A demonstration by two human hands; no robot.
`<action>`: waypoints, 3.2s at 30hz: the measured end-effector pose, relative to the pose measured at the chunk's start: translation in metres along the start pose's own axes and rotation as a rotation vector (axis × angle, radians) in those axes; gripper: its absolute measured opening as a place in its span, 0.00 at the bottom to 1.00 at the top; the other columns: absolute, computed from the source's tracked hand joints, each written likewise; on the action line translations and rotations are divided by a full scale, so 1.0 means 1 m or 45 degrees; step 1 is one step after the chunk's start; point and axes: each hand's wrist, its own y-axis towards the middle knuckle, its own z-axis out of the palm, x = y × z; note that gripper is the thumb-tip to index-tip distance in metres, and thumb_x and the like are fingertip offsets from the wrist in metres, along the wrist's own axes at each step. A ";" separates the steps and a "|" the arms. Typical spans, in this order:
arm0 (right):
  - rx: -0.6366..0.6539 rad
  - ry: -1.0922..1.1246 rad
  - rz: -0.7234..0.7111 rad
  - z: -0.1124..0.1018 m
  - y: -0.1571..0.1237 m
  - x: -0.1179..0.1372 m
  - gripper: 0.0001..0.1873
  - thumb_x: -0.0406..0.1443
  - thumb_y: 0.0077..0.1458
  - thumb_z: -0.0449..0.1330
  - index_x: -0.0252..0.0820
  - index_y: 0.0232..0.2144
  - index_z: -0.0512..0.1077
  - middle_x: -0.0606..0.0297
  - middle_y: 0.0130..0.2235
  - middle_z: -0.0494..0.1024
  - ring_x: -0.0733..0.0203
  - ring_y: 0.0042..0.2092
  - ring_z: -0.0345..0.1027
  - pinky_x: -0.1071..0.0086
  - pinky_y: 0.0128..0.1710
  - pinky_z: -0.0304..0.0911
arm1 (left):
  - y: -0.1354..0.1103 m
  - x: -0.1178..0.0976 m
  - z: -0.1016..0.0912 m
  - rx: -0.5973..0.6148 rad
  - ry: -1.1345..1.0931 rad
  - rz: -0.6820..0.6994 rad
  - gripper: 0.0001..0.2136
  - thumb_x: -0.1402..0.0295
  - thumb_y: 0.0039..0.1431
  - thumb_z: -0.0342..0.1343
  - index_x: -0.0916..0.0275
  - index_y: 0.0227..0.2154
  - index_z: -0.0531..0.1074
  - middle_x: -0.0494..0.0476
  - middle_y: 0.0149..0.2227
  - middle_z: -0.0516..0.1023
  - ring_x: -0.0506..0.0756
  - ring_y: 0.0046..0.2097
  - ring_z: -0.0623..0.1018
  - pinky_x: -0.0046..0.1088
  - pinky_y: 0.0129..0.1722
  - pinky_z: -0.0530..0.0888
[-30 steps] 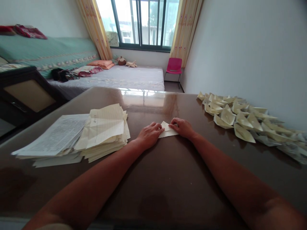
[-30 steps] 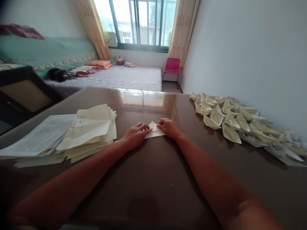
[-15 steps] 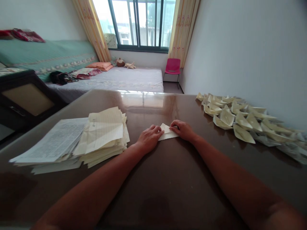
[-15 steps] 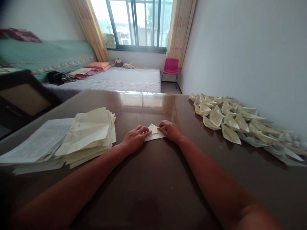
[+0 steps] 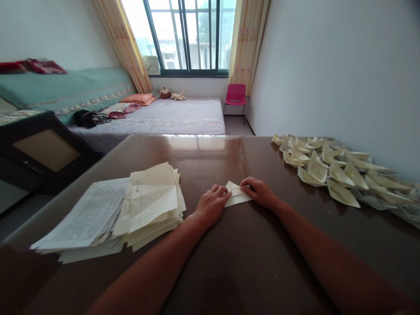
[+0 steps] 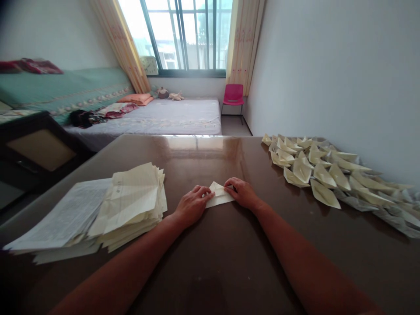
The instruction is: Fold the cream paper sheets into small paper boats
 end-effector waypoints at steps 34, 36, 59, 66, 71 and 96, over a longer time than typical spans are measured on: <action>0.146 -0.046 -0.228 0.003 -0.003 0.032 0.08 0.34 0.60 0.53 0.43 0.38 0.72 0.61 0.38 0.73 0.61 0.39 0.67 0.68 0.43 0.62 | 0.002 -0.007 -0.012 0.074 0.103 0.023 0.14 0.70 0.65 0.45 0.56 0.51 0.68 0.57 0.46 0.72 0.56 0.47 0.69 0.29 0.39 0.72; 0.115 -0.032 -0.138 0.006 -0.002 0.028 0.07 0.34 0.59 0.53 0.42 0.35 0.71 0.62 0.36 0.73 0.63 0.36 0.67 0.70 0.40 0.62 | 0.003 -0.006 -0.012 0.067 0.103 0.031 0.13 0.70 0.64 0.46 0.56 0.49 0.69 0.57 0.46 0.72 0.56 0.47 0.69 0.29 0.39 0.72; 0.182 -0.544 0.410 -0.010 0.009 0.024 0.11 0.42 0.56 0.58 0.41 0.36 0.73 0.59 0.35 0.78 0.60 0.35 0.69 0.72 0.32 0.58 | 0.003 -0.004 -0.007 -0.040 0.100 0.099 0.13 0.69 0.64 0.45 0.58 0.46 0.73 0.60 0.43 0.73 0.57 0.46 0.68 0.29 0.38 0.71; 0.236 -0.469 0.444 -0.018 0.015 0.021 0.11 0.43 0.51 0.62 0.42 0.31 0.75 0.66 0.30 0.78 0.65 0.29 0.67 0.74 0.27 0.56 | 0.004 -0.004 -0.003 -0.048 0.121 0.100 0.13 0.69 0.64 0.45 0.58 0.47 0.72 0.59 0.44 0.73 0.58 0.47 0.68 0.29 0.37 0.69; 0.017 -0.541 0.392 -0.002 0.000 0.029 0.14 0.46 0.56 0.56 0.42 0.36 0.72 0.60 0.40 0.76 0.61 0.37 0.67 0.72 0.32 0.56 | 0.003 -0.004 -0.003 -0.053 0.142 0.093 0.14 0.68 0.64 0.45 0.56 0.48 0.72 0.58 0.44 0.73 0.57 0.47 0.68 0.29 0.38 0.69; -0.141 -0.489 0.304 0.007 -0.005 0.019 0.12 0.45 0.59 0.53 0.46 0.36 0.72 0.65 0.39 0.74 0.63 0.35 0.67 0.72 0.30 0.54 | 0.002 -0.001 -0.006 -0.080 0.150 0.081 0.15 0.71 0.63 0.45 0.54 0.48 0.71 0.56 0.46 0.74 0.56 0.47 0.69 0.28 0.35 0.69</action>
